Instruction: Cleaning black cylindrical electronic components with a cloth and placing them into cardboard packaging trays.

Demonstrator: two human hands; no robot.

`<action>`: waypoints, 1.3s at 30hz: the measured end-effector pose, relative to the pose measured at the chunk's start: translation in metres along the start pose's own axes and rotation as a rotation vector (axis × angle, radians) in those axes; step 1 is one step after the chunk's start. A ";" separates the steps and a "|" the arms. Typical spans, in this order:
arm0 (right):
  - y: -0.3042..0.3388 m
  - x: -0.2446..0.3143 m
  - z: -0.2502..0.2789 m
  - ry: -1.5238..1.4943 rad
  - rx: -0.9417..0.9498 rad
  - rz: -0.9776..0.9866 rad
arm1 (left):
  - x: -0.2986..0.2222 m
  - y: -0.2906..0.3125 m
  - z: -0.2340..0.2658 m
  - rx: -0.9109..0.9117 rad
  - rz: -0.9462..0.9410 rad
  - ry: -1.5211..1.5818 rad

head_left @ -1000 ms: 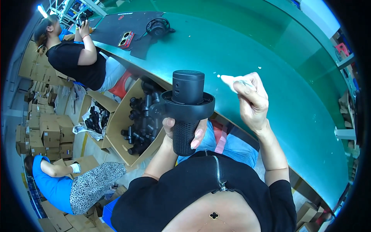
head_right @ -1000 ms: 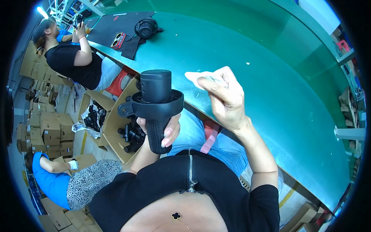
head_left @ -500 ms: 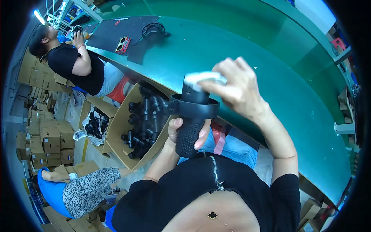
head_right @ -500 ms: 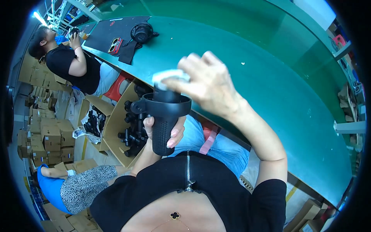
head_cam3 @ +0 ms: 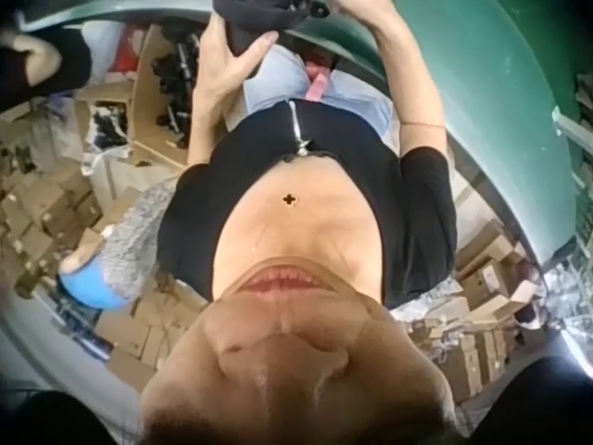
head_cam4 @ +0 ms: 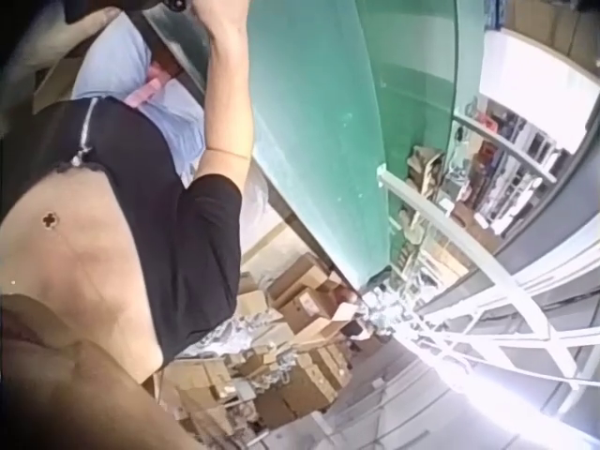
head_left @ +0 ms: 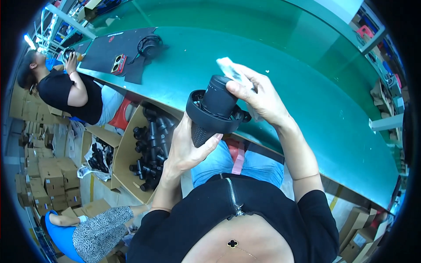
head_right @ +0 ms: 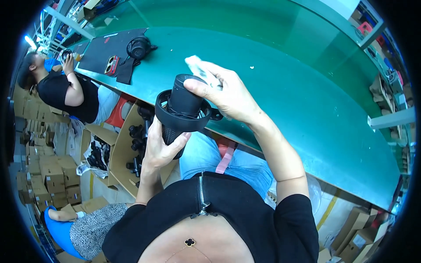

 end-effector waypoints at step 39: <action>0.045 0.043 -0.038 1.168 0.073 0.920 | -0.002 0.011 0.017 -0.346 -0.039 -0.359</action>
Point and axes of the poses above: each hand's wrist, its own y-axis away from the middle knuckle, its own z-axis out of the back of the hand, x = y × z, the point moved 10 cm from there along -y, towards the middle knuckle, and after that the axes turned 1 degree about x, right-handed, at the moved point
